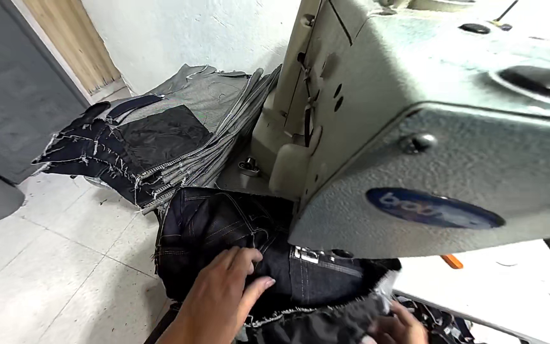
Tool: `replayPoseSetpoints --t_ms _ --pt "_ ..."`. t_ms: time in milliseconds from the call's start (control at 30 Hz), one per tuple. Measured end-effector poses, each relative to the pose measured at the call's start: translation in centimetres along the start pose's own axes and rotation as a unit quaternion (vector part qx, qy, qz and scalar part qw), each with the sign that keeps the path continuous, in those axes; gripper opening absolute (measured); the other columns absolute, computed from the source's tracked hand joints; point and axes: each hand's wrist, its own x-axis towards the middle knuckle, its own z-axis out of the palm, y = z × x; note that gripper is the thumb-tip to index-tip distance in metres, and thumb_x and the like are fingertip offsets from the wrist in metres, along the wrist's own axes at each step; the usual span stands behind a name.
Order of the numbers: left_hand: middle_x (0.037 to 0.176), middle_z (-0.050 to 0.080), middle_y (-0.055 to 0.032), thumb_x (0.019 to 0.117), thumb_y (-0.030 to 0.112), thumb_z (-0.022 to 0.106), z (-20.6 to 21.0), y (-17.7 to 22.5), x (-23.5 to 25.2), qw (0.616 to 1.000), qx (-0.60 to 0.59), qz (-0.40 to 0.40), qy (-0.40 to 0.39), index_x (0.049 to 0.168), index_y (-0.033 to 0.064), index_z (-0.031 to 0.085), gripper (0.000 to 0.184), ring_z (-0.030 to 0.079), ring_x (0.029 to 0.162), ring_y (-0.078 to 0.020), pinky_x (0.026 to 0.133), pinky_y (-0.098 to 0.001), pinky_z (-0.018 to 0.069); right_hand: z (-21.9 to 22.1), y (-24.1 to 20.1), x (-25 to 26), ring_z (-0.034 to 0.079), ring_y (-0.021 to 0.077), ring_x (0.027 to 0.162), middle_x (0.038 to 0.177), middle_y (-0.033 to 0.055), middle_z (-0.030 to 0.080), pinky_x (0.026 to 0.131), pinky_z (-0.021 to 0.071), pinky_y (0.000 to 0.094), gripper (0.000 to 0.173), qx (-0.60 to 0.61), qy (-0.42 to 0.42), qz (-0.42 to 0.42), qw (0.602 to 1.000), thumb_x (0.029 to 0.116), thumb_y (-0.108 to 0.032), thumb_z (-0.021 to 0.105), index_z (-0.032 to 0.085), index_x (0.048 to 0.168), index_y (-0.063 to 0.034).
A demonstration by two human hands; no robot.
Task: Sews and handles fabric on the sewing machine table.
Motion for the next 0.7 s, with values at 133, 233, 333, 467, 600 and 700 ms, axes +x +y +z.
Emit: replayPoseSetpoints --t_ms 133,233,333,467,600,700 --pt "0.085 0.071 -0.0143 0.0980 0.041 0.061 0.6 1.2 0.9 0.998 0.030 -0.041 -0.047 0.096 0.0008 0.075 0.042 0.072 0.073 -0.0279 0.066 -0.0422 0.0607 4.5 1.8 1.4 0.049 0.0059 0.131 0.146 0.0276 0.043 0.108 0.0436 0.0223 0.130 0.132 0.014 0.043 0.990 0.0800 -0.063 0.075 0.006 0.149 0.0220" --pt "0.084 0.069 -0.0190 0.0998 0.050 0.056 0.8 2.1 2.1 0.990 0.014 -0.069 -0.123 0.095 -0.0041 0.071 0.057 0.071 0.073 -0.0325 0.066 -0.0474 0.0593 8.1 0.3 4.0 0.061 0.0008 0.115 0.130 0.0085 0.058 0.098 0.0533 0.0209 0.130 0.298 0.031 0.087 0.950 0.0587 -0.056 0.092 0.021 0.145 0.0108" --pt "0.113 0.067 -0.0297 0.1049 0.055 0.044 -0.3 4.3 4.5 0.943 0.022 -0.165 -0.289 0.125 -0.0113 0.059 0.071 0.068 0.108 -0.0429 0.093 -0.0544 0.0523 9.1 -1.4 5.2 0.069 0.0084 0.100 0.114 0.0068 0.066 0.088 0.0604 0.0281 0.109 0.404 0.022 0.139 0.904 0.0560 -0.029 0.094 0.031 0.139 0.0038" --pt "0.104 0.069 -0.0283 0.1074 0.048 0.042 0.5 4.6 4.7 0.950 0.014 -0.183 -0.252 0.126 -0.0099 0.059 0.063 0.069 0.101 -0.0439 0.089 -0.0555 0.0534 6.2 0.6 4.4 0.073 0.0089 0.087 0.098 -0.0006 0.073 0.076 0.0630 0.0305 0.066 0.437 -0.012 0.163 0.884 0.0697 -0.001 0.081 0.043 0.124 -0.0048" --pt "0.071 0.064 -0.0170 0.1037 0.029 0.054 2.3 2.3 2.8 0.986 -0.064 -0.139 -0.071 0.097 -0.0041 0.069 0.037 0.068 0.067 -0.0331 0.065 -0.0505 0.0562 5.2 2.2 3.3 0.067 0.0017 0.067 0.076 -0.0068 0.068 0.062 0.0591 0.0233 0.034 0.384 0.132 0.268 0.874 0.0853 0.015 0.043 0.049 0.108 -0.0092" --pt "0.068 0.059 -0.0101 0.1055 0.032 0.051 -0.5 -1.7 2.3 0.977 -0.119 -0.169 -0.059 0.091 0.0005 0.067 0.038 0.061 0.064 -0.0233 0.061 -0.0448 0.0517 -0.4 3.0 4.2 0.067 -0.0030 0.074 0.083 -0.0120 0.071 0.066 0.0586 0.0205 0.036 0.331 0.019 0.212 0.919 0.0759 0.002 0.050 0.061 0.105 -0.0168"
